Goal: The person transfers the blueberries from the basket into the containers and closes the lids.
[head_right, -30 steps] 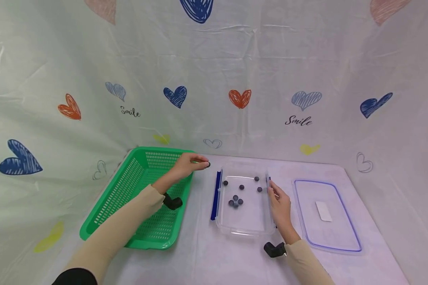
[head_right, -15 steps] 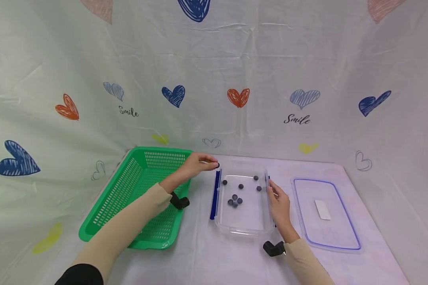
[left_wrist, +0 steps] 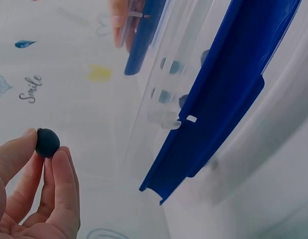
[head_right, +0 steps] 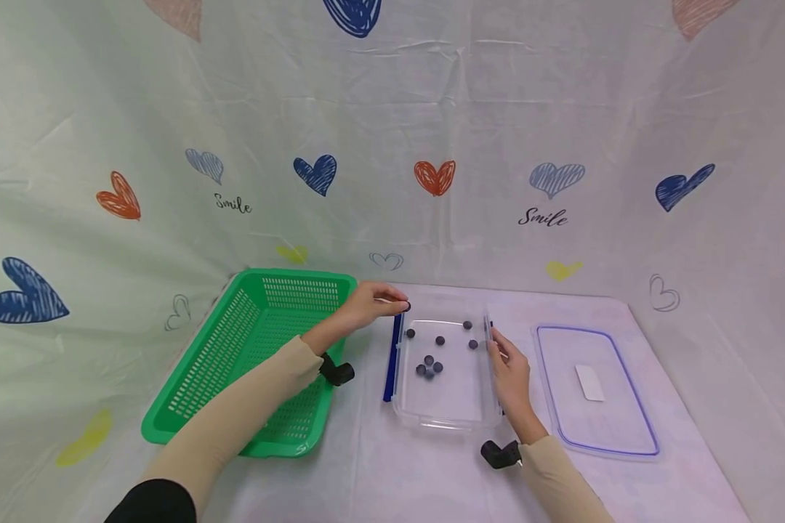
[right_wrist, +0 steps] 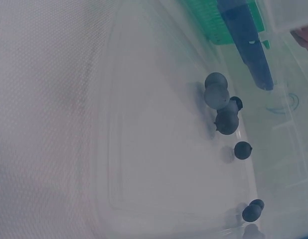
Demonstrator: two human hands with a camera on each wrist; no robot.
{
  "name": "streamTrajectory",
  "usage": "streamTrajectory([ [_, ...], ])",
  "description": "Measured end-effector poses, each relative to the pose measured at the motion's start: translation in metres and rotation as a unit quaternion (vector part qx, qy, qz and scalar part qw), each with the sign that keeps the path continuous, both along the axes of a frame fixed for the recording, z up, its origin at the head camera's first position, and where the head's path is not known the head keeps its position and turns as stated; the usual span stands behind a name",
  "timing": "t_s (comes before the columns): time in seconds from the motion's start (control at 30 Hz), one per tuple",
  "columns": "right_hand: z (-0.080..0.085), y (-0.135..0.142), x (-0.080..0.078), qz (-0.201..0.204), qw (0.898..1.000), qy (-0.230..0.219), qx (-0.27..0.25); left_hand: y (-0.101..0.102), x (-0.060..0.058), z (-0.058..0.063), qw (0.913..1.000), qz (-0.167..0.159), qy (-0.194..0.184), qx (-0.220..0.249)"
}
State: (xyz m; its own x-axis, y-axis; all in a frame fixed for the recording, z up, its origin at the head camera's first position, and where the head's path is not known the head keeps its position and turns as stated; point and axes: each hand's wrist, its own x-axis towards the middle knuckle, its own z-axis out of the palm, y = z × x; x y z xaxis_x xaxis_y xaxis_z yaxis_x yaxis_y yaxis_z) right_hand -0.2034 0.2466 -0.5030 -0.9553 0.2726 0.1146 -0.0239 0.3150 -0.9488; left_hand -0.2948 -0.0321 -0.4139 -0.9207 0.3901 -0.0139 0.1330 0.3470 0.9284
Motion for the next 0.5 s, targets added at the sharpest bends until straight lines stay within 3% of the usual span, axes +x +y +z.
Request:
streamTrajectory([
  [0.2,0.001,0.000,-0.002,0.004,1.000,-0.011,-0.004,0.007,-0.001,-0.003,0.9998,0.004,0.001,-0.020],
  [0.4,0.034,-0.013,0.013,0.016,1.000,-0.025,0.001,0.010,-0.001,-0.003,0.9995,0.008,0.001,-0.029],
  [0.5,0.033,-0.012,0.013,0.017,1.000,-0.025,0.000,0.010,-0.001,-0.003,0.9995,0.009,0.003,-0.030],
])
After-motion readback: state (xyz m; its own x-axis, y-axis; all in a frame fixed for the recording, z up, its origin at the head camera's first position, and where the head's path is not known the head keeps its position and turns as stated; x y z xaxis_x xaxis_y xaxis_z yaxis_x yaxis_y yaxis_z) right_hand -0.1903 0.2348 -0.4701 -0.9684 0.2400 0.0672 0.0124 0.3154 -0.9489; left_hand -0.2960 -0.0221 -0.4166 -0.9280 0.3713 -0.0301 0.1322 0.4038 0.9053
